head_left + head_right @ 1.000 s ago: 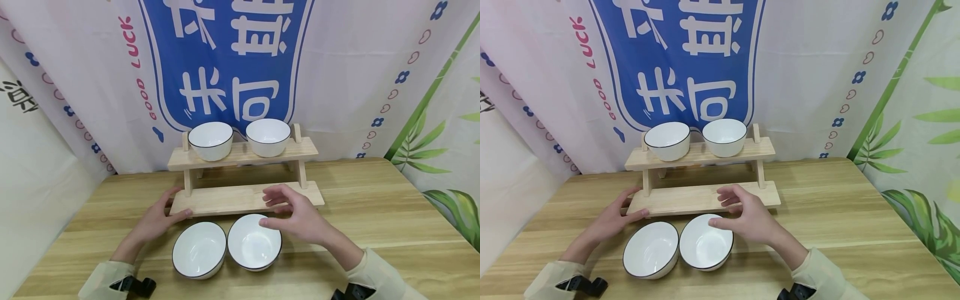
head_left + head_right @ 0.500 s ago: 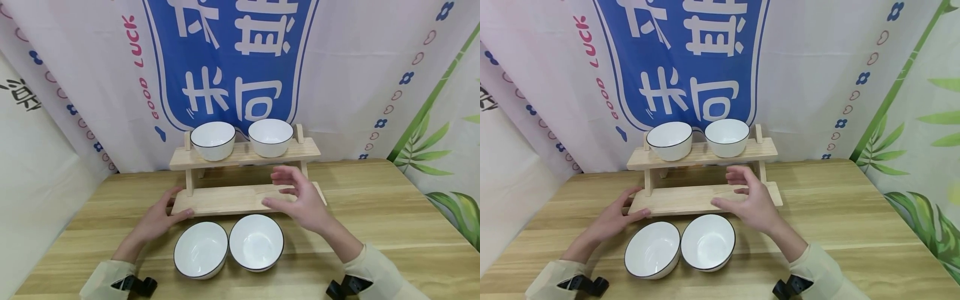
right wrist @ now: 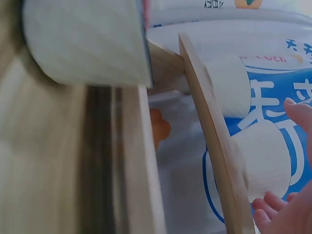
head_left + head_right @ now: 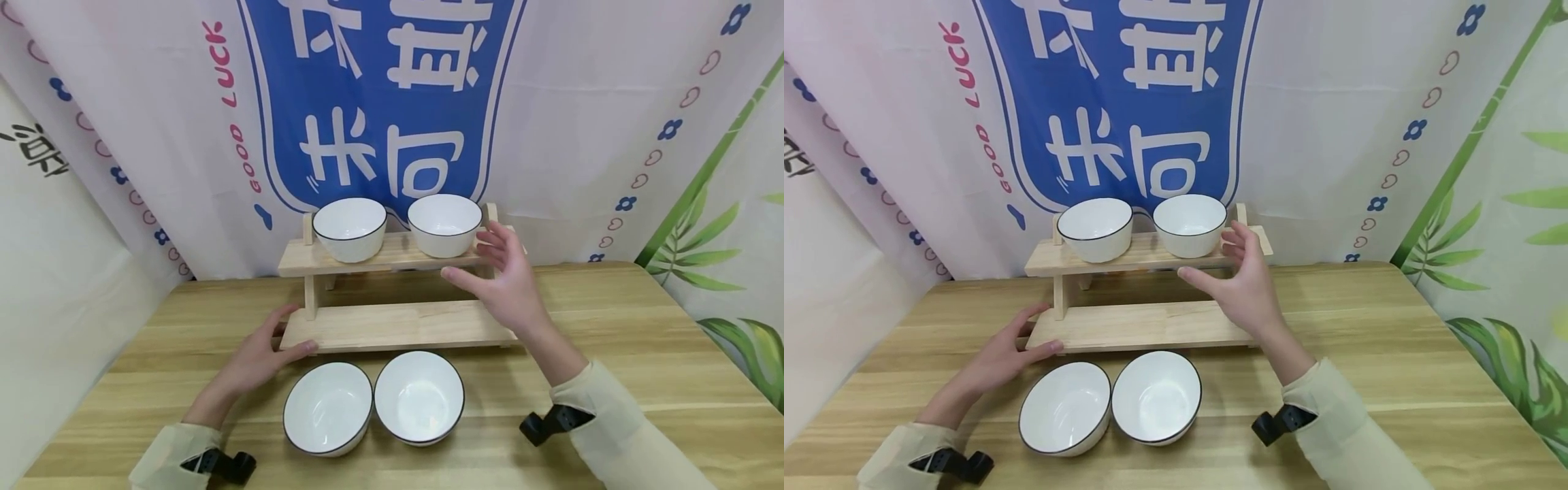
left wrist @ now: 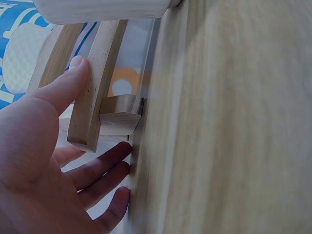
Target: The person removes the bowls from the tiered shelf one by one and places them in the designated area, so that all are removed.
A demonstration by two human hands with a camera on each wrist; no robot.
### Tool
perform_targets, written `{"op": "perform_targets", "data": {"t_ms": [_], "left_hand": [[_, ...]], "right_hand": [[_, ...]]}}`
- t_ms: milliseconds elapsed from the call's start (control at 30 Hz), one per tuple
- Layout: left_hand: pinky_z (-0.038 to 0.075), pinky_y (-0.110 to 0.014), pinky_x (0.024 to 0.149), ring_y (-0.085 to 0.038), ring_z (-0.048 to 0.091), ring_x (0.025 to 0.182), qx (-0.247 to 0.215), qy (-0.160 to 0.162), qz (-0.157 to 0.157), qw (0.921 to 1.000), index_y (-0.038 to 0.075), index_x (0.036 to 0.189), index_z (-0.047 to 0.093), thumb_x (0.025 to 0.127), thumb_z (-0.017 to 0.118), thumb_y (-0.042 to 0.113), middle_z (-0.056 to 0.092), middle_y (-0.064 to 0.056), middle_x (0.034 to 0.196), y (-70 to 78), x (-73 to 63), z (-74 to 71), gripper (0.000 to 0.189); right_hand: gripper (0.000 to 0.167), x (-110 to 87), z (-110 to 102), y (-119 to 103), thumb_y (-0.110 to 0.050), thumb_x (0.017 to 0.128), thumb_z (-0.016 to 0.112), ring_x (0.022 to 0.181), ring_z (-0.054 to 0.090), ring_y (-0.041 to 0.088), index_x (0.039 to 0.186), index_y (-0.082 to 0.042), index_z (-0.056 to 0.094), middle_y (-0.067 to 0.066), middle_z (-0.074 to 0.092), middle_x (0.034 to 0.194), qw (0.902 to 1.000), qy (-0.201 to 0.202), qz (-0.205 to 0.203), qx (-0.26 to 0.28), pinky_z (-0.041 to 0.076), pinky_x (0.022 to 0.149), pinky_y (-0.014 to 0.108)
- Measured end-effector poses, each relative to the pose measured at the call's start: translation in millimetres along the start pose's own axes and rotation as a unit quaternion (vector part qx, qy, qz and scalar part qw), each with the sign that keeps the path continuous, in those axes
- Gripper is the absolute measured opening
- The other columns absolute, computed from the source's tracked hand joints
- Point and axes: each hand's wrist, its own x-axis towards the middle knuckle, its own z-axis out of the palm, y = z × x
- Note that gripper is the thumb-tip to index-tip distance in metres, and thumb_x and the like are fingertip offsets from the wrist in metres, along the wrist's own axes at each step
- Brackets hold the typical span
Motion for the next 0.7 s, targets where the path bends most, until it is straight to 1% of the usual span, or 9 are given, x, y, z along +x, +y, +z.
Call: {"op": "perform_targets", "data": {"t_ms": [100,200,367,500,700], "left_hand": [[0.046,-0.066,0.11,-0.048,0.051,0.144,-0.001,0.002,0.0,1.0,0.019,0.17,0.022,0.095,0.074,0.062,0.049,-0.032,0.156,-0.1,-0.6,-0.9,0.101],[0.046,-0.066,0.11,-0.049,0.05,0.144,-0.003,0.0,-0.002,1.0,0.019,0.17,0.022,0.095,0.074,0.063,0.048,-0.033,0.157,-0.7,-1.0,-1.3,0.101],[0.046,-0.065,0.109,-0.048,0.051,0.144,-0.003,-0.001,0.001,1.0,0.019,0.17,0.023,0.095,0.074,0.062,0.049,-0.033,0.156,-0.6,-0.7,-1.4,0.101],[0.047,-0.065,0.109,-0.048,0.051,0.143,-0.003,-0.001,0.002,1.0,0.018,0.17,0.023,0.095,0.075,0.062,0.05,-0.033,0.155,-1.0,-1.0,-1.6,0.101],[0.046,-0.065,0.109,-0.048,0.051,0.143,-0.005,-0.003,0.002,1.0,0.018,0.17,0.023,0.095,0.074,0.062,0.049,-0.033,0.156,0.1,-1.3,-1.9,0.101]], "right_hand": [[0.114,12.6,0.4,-3.6,-0.033,0.085,0.094,0.152,0.046,0.034,0.17,-0.01,0.021,0.016,0.042,0.167,0.9999,-0.002,0.014,-0.007,0.038,0.127,0.052],[0.115,24.4,4.7,-6.4,-0.035,0.085,0.094,0.15,0.047,0.036,0.17,-0.01,0.02,0.016,0.041,0.168,0.9996,-0.001,0.02,-0.021,0.041,0.125,0.052],[0.117,38.7,17.4,-7.8,-0.04,0.083,0.095,0.151,0.044,0.034,0.169,-0.01,0.02,0.017,0.041,0.166,0.9992,0.008,0.028,-0.028,0.039,0.127,0.048],[0.124,46.5,27.9,-9.9,-0.046,0.078,0.097,0.151,0.045,0.032,0.168,-0.011,0.019,0.015,0.041,0.165,0.9979,0.03,0.04,-0.041,0.041,0.125,0.05],[0.137,54.7,37.8,-14.8,-0.053,0.072,0.098,0.15,0.045,0.038,0.17,-0.011,0.012,0.018,0.04,0.166,0.9935,0.059,0.066,-0.072,0.045,0.121,0.056]]}}
